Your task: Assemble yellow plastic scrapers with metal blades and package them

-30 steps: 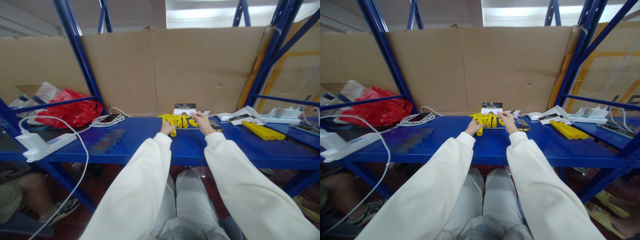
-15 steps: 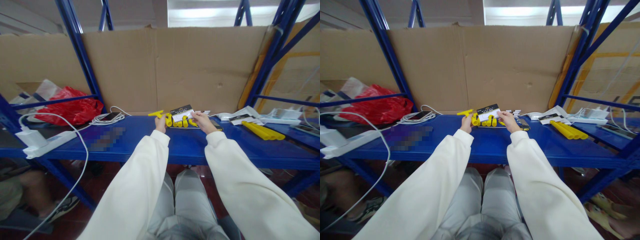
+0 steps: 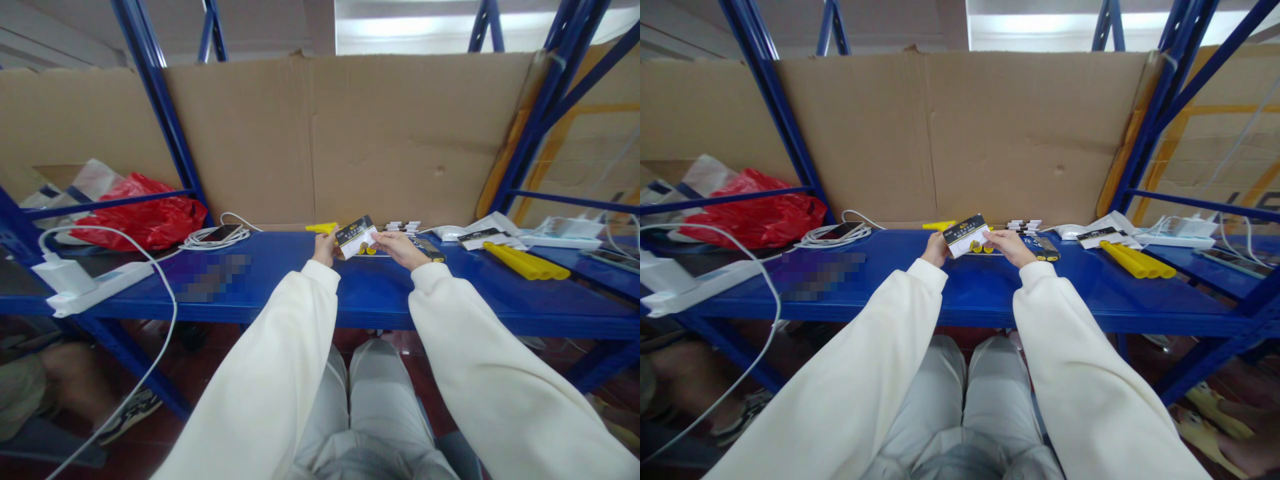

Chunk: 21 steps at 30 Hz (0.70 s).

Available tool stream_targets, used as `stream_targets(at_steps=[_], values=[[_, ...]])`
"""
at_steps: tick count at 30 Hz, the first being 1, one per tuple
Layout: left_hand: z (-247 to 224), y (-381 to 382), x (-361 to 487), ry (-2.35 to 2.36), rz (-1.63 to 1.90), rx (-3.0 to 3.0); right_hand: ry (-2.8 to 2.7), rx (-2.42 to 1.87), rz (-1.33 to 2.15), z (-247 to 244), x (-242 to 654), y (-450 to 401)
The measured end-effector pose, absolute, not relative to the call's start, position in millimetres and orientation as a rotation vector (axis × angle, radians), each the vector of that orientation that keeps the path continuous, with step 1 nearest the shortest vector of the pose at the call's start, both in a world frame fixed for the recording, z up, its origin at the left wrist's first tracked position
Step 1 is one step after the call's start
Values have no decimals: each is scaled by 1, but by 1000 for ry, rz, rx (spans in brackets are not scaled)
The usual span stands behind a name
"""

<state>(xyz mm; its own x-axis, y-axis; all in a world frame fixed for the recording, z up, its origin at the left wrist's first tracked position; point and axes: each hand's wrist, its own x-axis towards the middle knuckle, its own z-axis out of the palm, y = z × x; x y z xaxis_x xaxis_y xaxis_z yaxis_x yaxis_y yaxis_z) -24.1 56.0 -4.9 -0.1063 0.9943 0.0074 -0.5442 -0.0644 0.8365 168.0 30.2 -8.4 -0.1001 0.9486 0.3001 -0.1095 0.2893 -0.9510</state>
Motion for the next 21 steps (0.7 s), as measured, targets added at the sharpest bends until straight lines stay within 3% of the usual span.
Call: stream_targets(at_steps=[21], values=[[-6,53,-18,843,1436,910,-1246,-940,1027,-7,165,27]])
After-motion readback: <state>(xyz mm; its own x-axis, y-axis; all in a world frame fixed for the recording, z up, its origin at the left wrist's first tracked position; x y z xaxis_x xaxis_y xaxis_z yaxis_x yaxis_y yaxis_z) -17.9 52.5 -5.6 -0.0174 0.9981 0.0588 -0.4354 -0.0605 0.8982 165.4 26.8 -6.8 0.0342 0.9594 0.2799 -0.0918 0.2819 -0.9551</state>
